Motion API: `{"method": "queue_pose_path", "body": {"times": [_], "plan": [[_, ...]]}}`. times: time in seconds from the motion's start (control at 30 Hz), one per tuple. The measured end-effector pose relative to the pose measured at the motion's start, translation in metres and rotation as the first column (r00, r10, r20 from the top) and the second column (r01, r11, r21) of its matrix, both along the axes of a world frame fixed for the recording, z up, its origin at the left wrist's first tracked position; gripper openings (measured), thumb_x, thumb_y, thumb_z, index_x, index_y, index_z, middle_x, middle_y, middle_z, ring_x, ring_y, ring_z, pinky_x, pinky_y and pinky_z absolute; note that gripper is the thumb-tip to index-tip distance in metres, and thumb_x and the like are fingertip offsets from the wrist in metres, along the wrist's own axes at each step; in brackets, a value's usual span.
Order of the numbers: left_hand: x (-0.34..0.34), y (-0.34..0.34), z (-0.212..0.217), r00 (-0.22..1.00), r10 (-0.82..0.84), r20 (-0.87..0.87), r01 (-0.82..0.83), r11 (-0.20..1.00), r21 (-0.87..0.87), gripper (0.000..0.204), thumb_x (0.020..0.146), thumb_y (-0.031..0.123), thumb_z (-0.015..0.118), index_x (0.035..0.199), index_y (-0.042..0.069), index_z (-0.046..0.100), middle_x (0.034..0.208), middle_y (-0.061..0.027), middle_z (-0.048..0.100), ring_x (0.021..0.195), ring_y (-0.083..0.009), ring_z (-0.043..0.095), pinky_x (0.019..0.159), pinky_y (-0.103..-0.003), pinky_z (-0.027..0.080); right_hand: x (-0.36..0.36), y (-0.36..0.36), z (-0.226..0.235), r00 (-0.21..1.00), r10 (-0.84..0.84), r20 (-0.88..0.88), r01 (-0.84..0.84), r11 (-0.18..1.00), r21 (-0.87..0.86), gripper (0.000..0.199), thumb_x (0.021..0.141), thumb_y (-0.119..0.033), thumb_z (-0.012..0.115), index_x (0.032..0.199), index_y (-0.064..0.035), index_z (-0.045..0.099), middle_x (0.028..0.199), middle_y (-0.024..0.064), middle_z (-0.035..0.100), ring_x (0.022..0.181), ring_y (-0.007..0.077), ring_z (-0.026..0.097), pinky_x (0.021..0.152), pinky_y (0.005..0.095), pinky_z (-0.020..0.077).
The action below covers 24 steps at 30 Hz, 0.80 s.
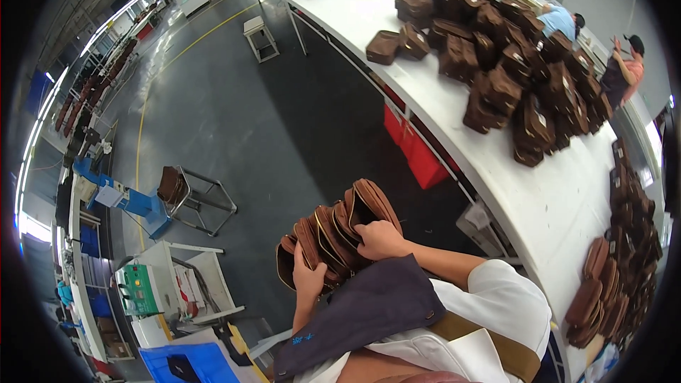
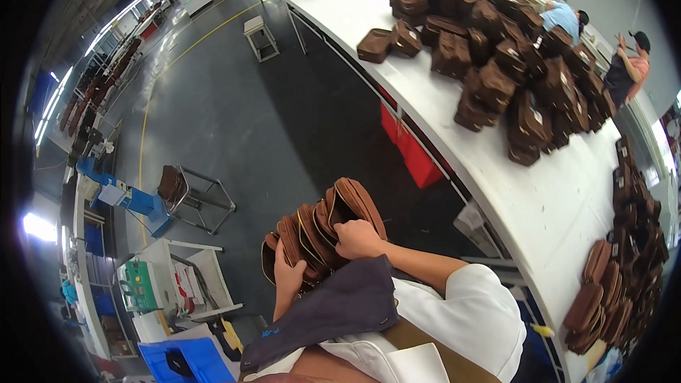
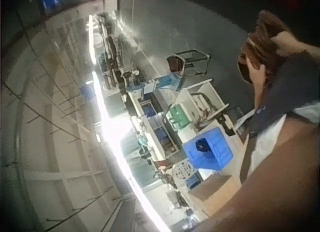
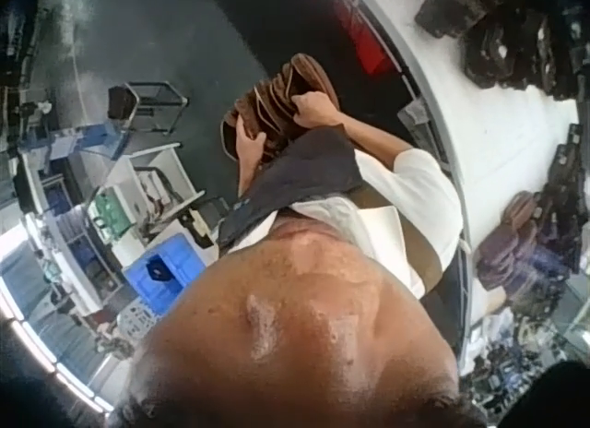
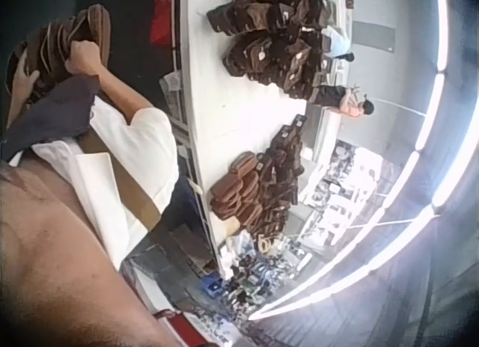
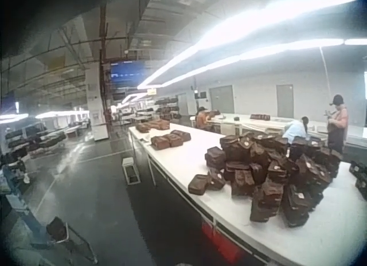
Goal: Attaching metal hardware and tags to brown bags using a pneumatic press machine.
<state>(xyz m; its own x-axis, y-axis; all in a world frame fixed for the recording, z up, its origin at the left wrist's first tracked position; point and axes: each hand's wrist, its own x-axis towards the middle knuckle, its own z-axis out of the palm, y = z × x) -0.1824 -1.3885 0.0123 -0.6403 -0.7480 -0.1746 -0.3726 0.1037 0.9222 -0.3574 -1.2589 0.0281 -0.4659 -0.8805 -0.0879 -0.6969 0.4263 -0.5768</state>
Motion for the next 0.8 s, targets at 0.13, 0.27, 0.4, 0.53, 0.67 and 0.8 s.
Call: {"method": "queue_pose_path", "body": {"times": [0.13,0.27,0.4,0.53,0.67,0.8], "plan": [[-0.066,-0.092,0.013,0.999,0.027,-0.039,-0.029,0.998,-0.049,0.073,0.073,0.003,0.057,0.142,0.009,0.038,0.12,-0.0121,0.061,0.107,-0.0228,0.06,0.094,-0.031,0.044,-0.074,-0.095,0.01,0.999,0.052,-0.016,-0.053,0.998,-0.028,0.02,0.071,-0.016,0.058,0.082,0.0008,0.062,0.071,0.0214,0.065,0.071,0.0385,0.065,0.068,0.0468,0.0521],[-0.119,-0.164,0.018,0.985,0.111,-0.129,-0.105,0.993,0.054,0.072,0.072,0.0,0.055,0.141,0.003,0.037,0.124,-0.0109,0.058,0.11,-0.0211,0.057,0.096,-0.03,0.041,-0.13,-0.178,0.019,0.993,0.114,-0.023,-0.115,0.993,-0.013,0.022,0.072,-0.016,0.058,0.084,0.0017,0.061,0.071,0.0221,0.064,0.07,0.0384,0.065,0.067,0.0466,0.0521],[-0.179,-0.247,0.001,0.963,0.138,-0.23,-0.105,0.983,0.15,0.074,0.07,-0.004,0.054,0.142,0.001,0.036,0.129,-0.01,0.053,0.118,-0.0205,0.053,0.1,-0.03,0.039,-0.191,-0.261,0.012,0.986,0.163,-0.021,-0.163,0.987,0.004,0.022,0.073,-0.018,0.057,0.083,0.0015,0.061,0.072,0.0218,0.065,0.07,0.0388,0.065,0.068,0.0473,0.0519],[-0.245,-0.336,-0.023,0.975,0.17,-0.144,-0.152,0.98,0.127,0.076,0.07,0.0,0.058,0.143,0.003,0.036,0.128,-0.0116,0.056,0.118,-0.0207,0.055,0.1,-0.031,0.041,-0.265,-0.356,-0.003,0.979,0.195,-0.055,-0.196,0.981,-0.004,0.022,0.074,-0.018,0.057,0.082,0.0015,0.061,0.07,0.0224,0.064,0.068,0.0395,0.064,0.067,0.0483,0.0515],[-0.314,-0.437,-0.015,0.983,0.151,-0.101,-0.15,0.989,0.012,0.076,0.071,0.005,0.06,0.143,0.007,0.037,0.124,-0.0119,0.06,0.114,-0.0218,0.058,0.097,-0.031,0.043,-0.333,-0.446,-0.001,0.982,0.168,-0.088,-0.172,0.984,-0.043,0.025,0.074,-0.022,0.059,0.085,0.0004,0.058,0.069,0.0219,0.063,0.068,0.0397,0.063,0.066,0.0492,0.0507],[-0.393,-0.531,0.013,0.998,0.046,-0.032,-0.049,0.992,-0.114,0.076,0.071,0.009,0.061,0.144,0.012,0.037,0.117,-0.0134,0.064,0.107,-0.0258,0.063,0.093,-0.033,0.046,-0.393,-0.517,0.009,0.998,0.056,-0.034,-0.058,0.997,-0.06,0.028,0.075,-0.021,0.061,0.091,0.001,0.058,0.071,0.0223,0.064,0.071,0.0392,0.064,0.067,0.0485,0.0506]]}}
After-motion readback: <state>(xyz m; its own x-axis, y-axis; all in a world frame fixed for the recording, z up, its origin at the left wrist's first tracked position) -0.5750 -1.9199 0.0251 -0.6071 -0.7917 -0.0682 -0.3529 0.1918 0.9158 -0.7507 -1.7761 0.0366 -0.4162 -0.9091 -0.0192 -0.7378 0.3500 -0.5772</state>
